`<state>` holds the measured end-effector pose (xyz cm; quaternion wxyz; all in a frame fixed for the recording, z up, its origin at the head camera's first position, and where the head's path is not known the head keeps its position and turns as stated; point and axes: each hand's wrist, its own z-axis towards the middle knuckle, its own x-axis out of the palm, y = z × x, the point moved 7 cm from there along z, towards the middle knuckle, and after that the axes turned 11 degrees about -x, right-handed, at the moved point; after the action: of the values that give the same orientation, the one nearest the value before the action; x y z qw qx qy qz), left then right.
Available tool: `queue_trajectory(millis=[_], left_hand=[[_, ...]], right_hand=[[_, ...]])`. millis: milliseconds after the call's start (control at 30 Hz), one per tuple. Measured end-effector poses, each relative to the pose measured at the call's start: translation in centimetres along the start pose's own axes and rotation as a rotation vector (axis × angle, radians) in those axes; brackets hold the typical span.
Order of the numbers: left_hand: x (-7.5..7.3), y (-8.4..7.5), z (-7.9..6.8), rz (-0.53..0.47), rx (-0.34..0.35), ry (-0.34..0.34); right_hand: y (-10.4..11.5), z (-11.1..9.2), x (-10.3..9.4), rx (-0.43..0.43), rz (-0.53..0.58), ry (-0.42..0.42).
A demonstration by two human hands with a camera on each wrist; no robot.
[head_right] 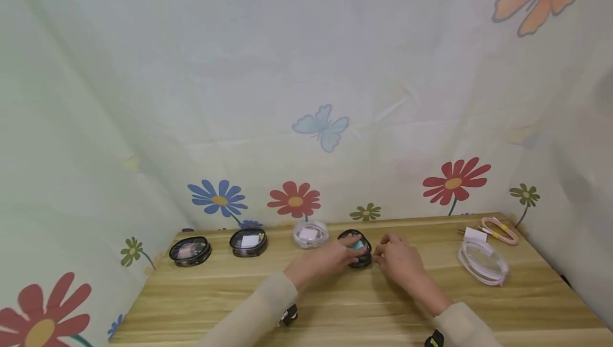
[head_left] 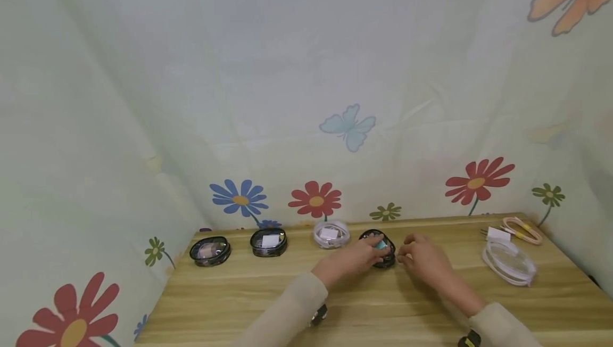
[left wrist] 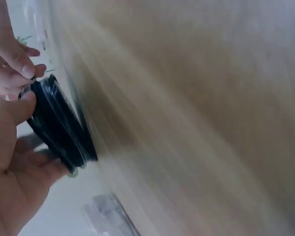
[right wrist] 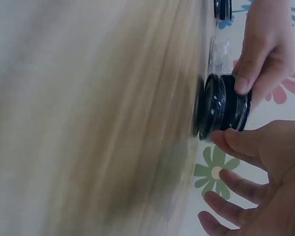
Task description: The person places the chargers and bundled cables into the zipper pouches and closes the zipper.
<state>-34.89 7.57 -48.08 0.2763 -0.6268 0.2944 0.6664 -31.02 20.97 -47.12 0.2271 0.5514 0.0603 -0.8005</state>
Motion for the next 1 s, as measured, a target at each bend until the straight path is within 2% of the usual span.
queue_trajectory(millis=[100, 200, 267, 400, 567, 667, 767, 900, 1000], left_hand=[[-0.2, 0.2, 0.3, -0.133, -0.11, -0.005], [-0.5, 0.2, 0.6, -0.226, -0.182, 0.002], [-0.5, 0.1, 0.9, -0.258, -0.205, 0.005], [0.0, 0.0, 0.9, -0.186, -0.242, 0.044], [0.6, -0.4, 0.4, -0.028, -0.201, 0.085], [0.6, -0.5, 0.1, -0.018, -0.177, 0.078], [0.8, -0.3, 0.0, -0.039, -0.18, 0.077], [0.7, -0.1, 0.1, -0.035, -0.204, 0.059], [0.7, 0.0, 0.1, -0.017, -0.218, 0.037]], right_hand=[[0.6, -0.3, -0.5, -0.04, 0.023, -0.04], [1.2, -0.5, -1.1, -0.072, 0.029, -0.071], [1.6, -0.6, -1.3, -0.081, 0.03, -0.081], [2.2, -0.8, -1.4, -0.086, 0.026, -0.088], [2.4, -0.9, -0.8, -0.051, 0.08, -0.046], [2.5, -0.8, 0.0, -0.024, 0.148, 0.0], [2.6, -0.7, 0.5, -0.017, 0.192, 0.026], [2.5, -0.4, 0.8, -0.025, 0.164, 0.036], [1.8, -0.3, 1.1, 0.008, 0.122, 0.049]])
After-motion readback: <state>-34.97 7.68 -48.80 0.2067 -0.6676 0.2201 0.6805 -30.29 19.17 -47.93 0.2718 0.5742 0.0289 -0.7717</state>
